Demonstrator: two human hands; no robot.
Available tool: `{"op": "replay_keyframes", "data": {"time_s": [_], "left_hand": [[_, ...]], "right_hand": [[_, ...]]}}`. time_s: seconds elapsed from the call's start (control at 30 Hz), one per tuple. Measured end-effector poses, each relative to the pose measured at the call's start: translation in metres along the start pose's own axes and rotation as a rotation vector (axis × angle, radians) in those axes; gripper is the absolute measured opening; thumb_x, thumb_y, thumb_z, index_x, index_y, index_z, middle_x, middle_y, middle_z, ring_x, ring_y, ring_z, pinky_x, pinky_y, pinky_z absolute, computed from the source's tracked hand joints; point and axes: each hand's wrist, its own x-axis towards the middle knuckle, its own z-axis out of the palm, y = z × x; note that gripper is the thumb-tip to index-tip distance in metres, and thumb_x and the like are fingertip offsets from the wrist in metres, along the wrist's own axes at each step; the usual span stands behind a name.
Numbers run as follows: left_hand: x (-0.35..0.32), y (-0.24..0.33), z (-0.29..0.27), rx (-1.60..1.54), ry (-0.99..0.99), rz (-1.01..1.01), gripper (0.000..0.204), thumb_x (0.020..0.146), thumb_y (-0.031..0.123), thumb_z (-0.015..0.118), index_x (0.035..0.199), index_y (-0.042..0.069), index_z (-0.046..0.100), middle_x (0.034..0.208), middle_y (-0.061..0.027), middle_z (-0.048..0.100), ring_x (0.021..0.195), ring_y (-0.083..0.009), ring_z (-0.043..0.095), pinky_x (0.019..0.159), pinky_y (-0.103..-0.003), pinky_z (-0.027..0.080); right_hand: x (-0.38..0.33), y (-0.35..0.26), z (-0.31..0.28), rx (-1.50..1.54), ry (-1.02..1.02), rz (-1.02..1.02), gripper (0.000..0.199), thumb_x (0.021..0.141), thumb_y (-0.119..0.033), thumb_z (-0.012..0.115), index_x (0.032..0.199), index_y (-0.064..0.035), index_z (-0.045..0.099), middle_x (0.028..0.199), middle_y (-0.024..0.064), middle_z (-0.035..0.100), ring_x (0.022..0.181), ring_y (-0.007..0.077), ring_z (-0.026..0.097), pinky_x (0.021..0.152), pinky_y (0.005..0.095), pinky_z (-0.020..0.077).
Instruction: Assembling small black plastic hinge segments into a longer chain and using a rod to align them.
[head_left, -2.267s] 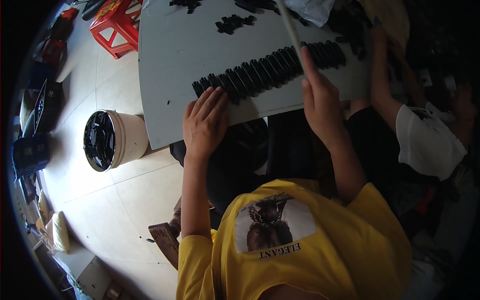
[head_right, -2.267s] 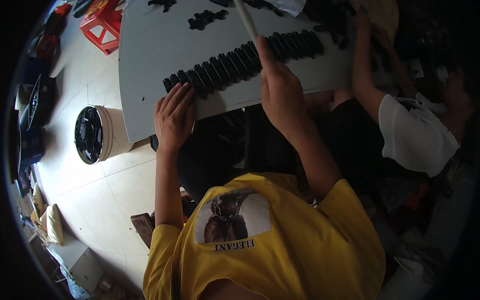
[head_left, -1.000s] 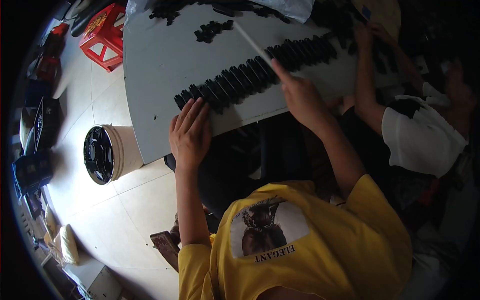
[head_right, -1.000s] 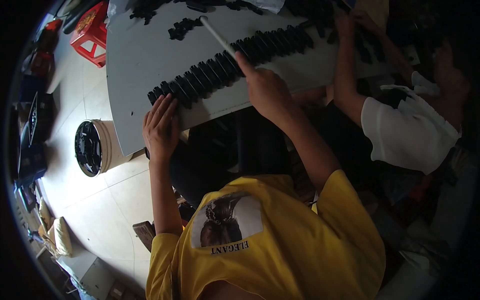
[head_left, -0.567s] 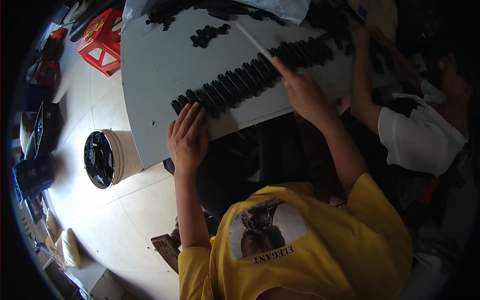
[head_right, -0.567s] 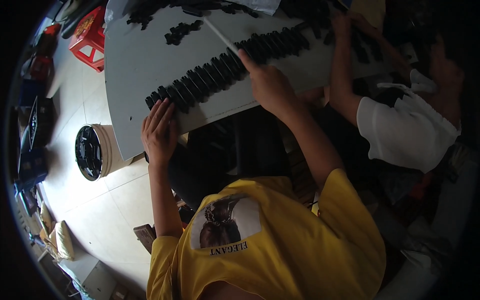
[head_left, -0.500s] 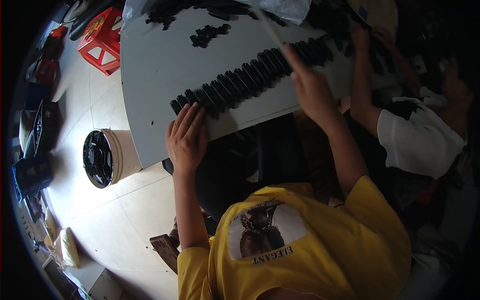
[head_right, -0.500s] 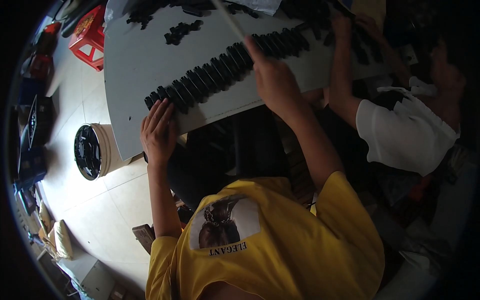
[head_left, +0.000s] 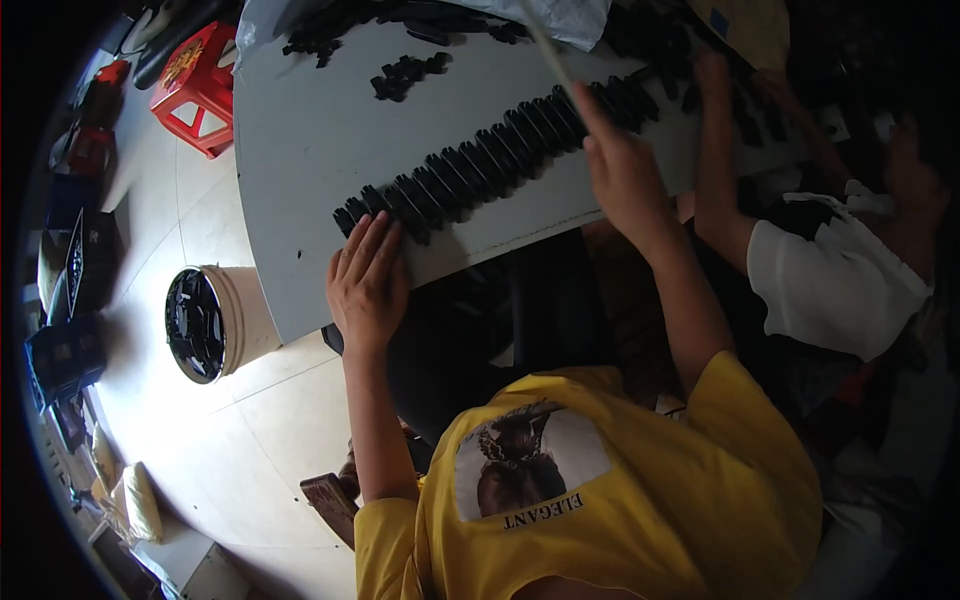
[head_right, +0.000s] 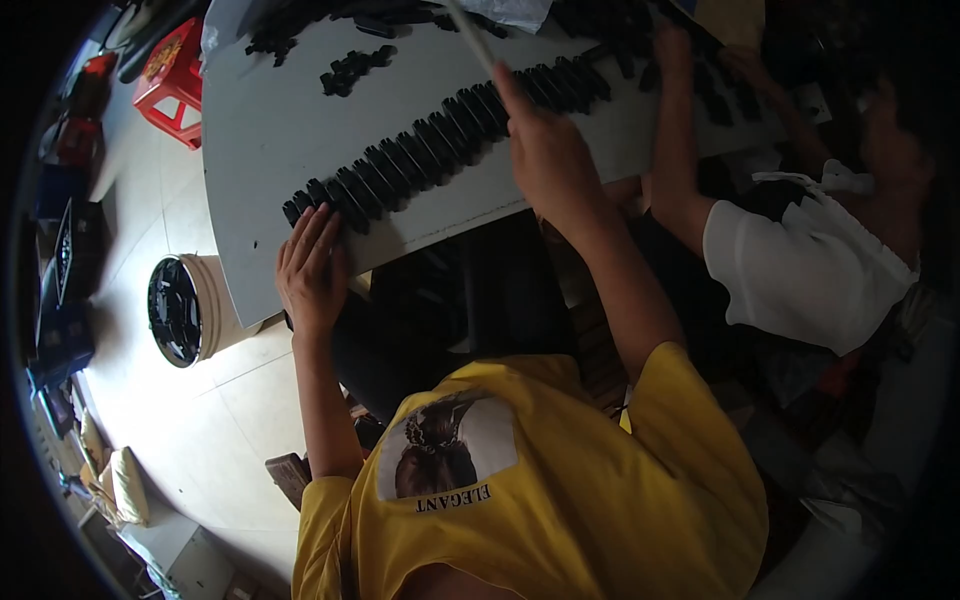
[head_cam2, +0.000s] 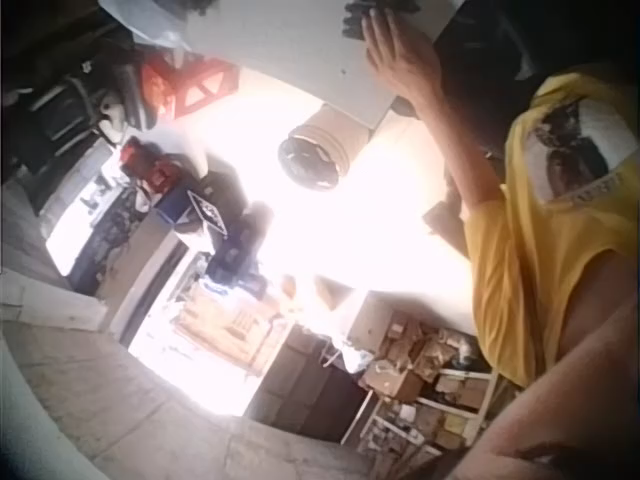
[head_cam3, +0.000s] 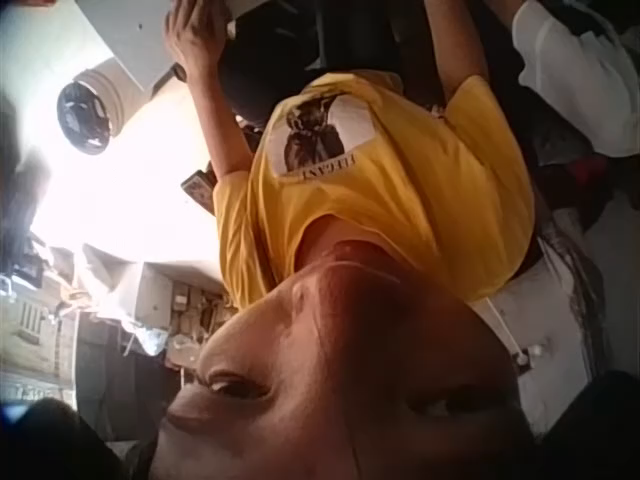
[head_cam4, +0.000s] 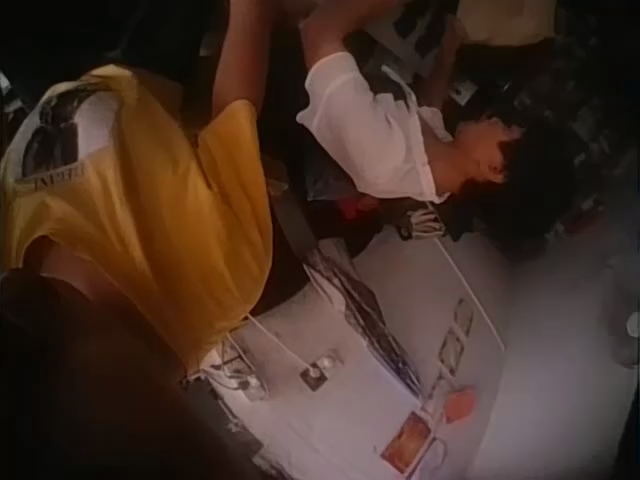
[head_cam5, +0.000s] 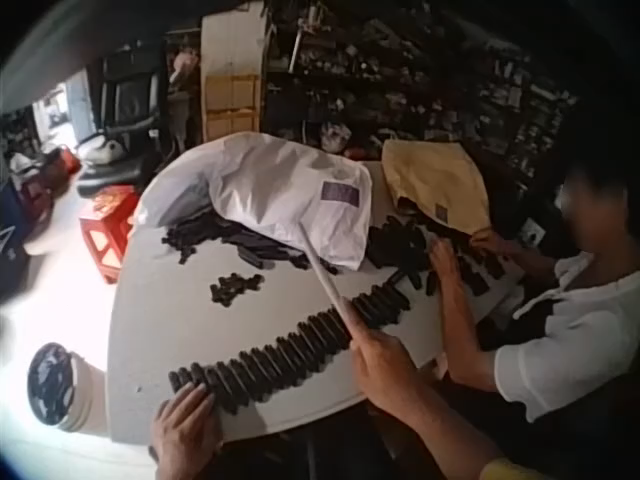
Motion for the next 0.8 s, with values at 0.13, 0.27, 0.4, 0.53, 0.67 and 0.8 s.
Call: {"op": "replay_keyframes", "data": {"time_s": [0.13, 0.27, 0.4, 0.53, 0.67, 0.8], "left_hand": [[0.001, 0.000, 0.000, -0.011, 0.008, 0.005, 0.035, 0.079, 0.006, 0.062, 0.114, 0.010, 0.066, 0.125, -0.0043, 0.061, 0.120, -0.0215, 0.055, 0.091, -0.035, 0.045], [0.004, 0.002, 0.000, 0.005, 0.008, -0.002, 0.035, 0.079, 0.006, 0.062, 0.113, 0.010, 0.067, 0.125, -0.0046, 0.062, 0.120, -0.0217, 0.055, 0.091, -0.035, 0.045], [0.000, -0.001, 0.000, 0.004, 0.010, -0.008, 0.035, 0.079, 0.006, 0.062, 0.113, 0.010, 0.067, 0.125, -0.0047, 0.062, 0.121, -0.0218, 0.055, 0.091, -0.034, 0.045], [0.001, 0.001, -0.001, -0.010, 0.005, -0.009, 0.035, 0.079, 0.006, 0.062, 0.114, 0.010, 0.067, 0.125, -0.0049, 0.062, 0.121, -0.0218, 0.055, 0.091, -0.035, 0.045], [0.003, 0.003, -0.001, 0.006, 0.008, -0.011, 0.034, 0.079, 0.006, 0.062, 0.113, 0.010, 0.067, 0.124, -0.0050, 0.062, 0.121, -0.0221, 0.055, 0.091, -0.035, 0.045], [0.002, 0.003, -0.002, -0.014, 0.002, -0.005, 0.034, 0.079, 0.005, 0.062, 0.113, 0.010, 0.067, 0.124, -0.0051, 0.062, 0.120, -0.0223, 0.055, 0.091, -0.035, 0.045]], "right_hand": [[-0.005, 0.005, 0.003, -0.078, 0.169, -0.042, 0.064, 0.092, -0.002, 0.047, 0.149, -0.0180, 0.023, 0.068, 0.0156, 0.059, 0.055, 0.0262, 0.060, 0.051, 0.0399, 0.0456], [-0.002, 0.014, 0.018, -0.262, -0.354, 0.274, 0.064, 0.093, -0.002, 0.048, 0.149, -0.0184, 0.024, 0.071, 0.0171, 0.060, 0.059, 0.0266, 0.061, 0.053, 0.0395, 0.0468], [0.002, 0.020, 0.003, -0.087, -0.188, 0.102, 0.064, 0.093, -0.002, 0.047, 0.150, -0.0184, 0.023, 0.074, 0.0186, 0.061, 0.063, 0.0277, 0.062, 0.056, 0.0398, 0.0481], [0.001, 0.023, -0.006, -0.010, 0.258, -0.142, 0.063, 0.093, -0.003, 0.046, 0.150, -0.0208, 0.023, 0.078, 0.0197, 0.062, 0.065, 0.0291, 0.063, 0.057, 0.0396, 0.0483], [0.001, 0.030, 0.013, -0.326, -0.350, 0.291, 0.064, 0.093, -0.004, 0.048, 0.149, -0.0227, 0.024, 0.077, 0.0178, 0.063, 0.063, 0.0277, 0.063, 0.057, 0.0388, 0.0480], [0.002, 0.036, 0.000, -0.181, -0.210, 0.120, 0.063, 0.093, -0.003, 0.047, 0.149, -0.0219, 0.026, 0.074, 0.0169, 0.063, 0.062, 0.0266, 0.063, 0.056, 0.0378, 0.0478]]}}
